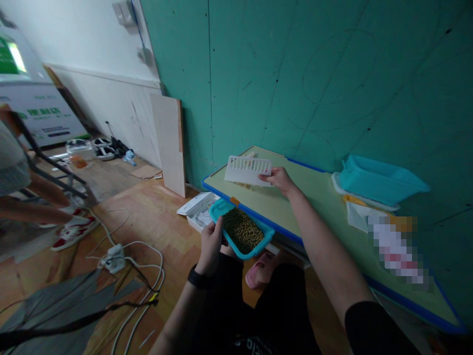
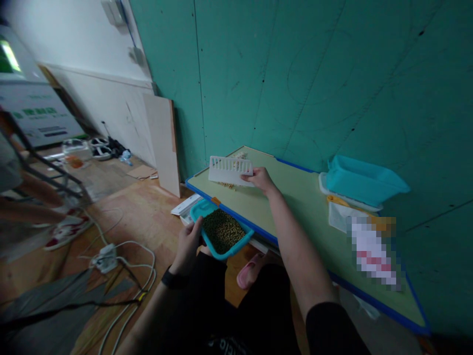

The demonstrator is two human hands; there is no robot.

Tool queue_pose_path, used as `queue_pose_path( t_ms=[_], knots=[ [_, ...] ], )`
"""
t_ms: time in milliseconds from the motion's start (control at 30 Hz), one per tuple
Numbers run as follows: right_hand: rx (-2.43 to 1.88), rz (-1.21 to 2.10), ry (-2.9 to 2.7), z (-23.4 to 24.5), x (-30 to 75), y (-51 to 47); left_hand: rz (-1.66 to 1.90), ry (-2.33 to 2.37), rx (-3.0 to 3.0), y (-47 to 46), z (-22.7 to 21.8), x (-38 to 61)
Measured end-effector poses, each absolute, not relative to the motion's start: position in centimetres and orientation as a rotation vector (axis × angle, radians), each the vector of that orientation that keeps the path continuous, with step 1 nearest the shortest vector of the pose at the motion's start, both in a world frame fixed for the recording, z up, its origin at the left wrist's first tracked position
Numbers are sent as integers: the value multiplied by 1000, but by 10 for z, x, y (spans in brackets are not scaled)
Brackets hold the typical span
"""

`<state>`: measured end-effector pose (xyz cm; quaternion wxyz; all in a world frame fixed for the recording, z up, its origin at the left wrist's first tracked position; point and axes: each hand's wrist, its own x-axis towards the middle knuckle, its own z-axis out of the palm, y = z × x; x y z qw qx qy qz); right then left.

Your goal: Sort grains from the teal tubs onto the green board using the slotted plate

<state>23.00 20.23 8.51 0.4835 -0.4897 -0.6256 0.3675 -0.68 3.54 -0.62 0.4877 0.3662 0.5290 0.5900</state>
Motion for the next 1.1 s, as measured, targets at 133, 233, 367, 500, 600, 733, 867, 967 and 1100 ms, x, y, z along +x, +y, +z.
queue_pose_path(
  t_ms=[133,233,367,500,600,733,867,967,1100],
  knots=[
    [-1196,900,-1507,84,228,196,1456,1284,884,35,-7,-3],
    [-1211,903,-1490,82,230,189,1472,1291,895,37,-9,-2],
    [-1236,888,-1449,78,240,179,1483,1304,916,39,-12,0],
    [-1255,854,-1403,74,251,165,1491,1281,907,41,-14,2],
    [-1281,803,-1372,72,258,152,1495,1255,899,42,-15,3],
    [-1335,723,-1349,71,268,133,1492,1256,904,42,-15,2],
    [-1342,724,-1344,74,274,111,1491,1244,906,42,-17,1],
    [-1355,722,-1355,77,274,94,1491,1250,904,43,-18,1],
    [-1371,663,-1372,75,272,72,1500,1262,901,44,-17,3]
  ],
)
